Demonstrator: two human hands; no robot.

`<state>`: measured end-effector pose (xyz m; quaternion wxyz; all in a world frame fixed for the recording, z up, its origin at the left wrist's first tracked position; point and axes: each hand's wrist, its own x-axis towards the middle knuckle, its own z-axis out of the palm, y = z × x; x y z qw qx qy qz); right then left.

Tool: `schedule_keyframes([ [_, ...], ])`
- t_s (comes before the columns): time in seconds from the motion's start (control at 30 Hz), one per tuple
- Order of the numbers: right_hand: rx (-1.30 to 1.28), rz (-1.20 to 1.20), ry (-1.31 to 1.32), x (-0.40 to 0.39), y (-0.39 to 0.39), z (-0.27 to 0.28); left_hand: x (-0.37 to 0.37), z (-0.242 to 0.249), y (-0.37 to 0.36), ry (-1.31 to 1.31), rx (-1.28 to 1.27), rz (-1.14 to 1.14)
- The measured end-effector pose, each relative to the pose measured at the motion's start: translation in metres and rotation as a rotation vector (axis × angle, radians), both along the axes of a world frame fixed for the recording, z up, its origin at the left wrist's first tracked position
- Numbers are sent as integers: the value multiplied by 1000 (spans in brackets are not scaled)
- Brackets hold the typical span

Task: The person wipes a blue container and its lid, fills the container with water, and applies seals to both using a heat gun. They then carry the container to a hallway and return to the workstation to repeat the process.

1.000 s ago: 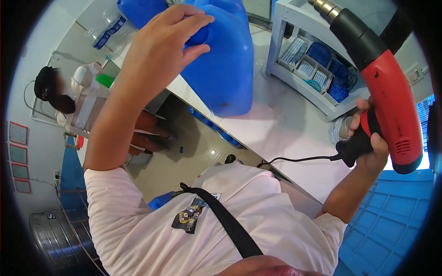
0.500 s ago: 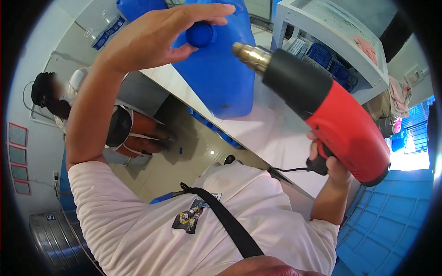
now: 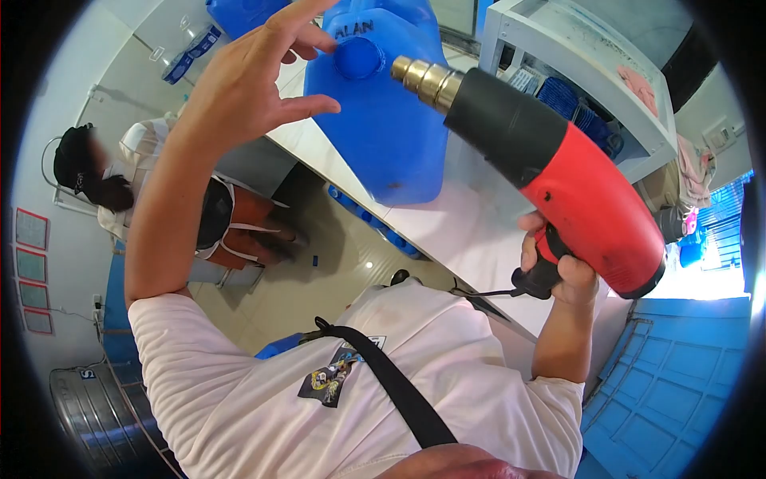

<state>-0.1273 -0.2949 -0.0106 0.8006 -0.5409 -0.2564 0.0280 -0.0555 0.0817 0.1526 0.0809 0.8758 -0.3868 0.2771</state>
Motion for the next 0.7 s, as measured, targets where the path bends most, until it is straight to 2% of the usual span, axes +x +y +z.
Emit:
schedule_keyframes([
  [0.03,1,1,-1,3,0,0,0,2,0,-1,1,1],
  [0.1,111,32,60,6,-1,0,-3,7,0,180,66,66],
  [0.23,121,21,103,3,-11,-8,1,8,-25,61,195,-29],
  [0.27,124,2,124,1,-14,-11,0,6,-31,238,110,-108],
  [0.33,126,-15,142,-2,-21,-15,4,2,-37,411,23,-185],
  [0.43,127,-53,146,-6,-34,-23,5,-3,-41,167,-247,-365],
  [0.5,122,-76,166,-9,-42,-27,-17,10,-42,-185,226,376],
  [0.63,114,-94,158,-7,-52,-20,-16,2,-49,-214,350,284],
  [0.7,69,-88,77,0,-57,-11,-20,8,-66,-297,223,119],
])
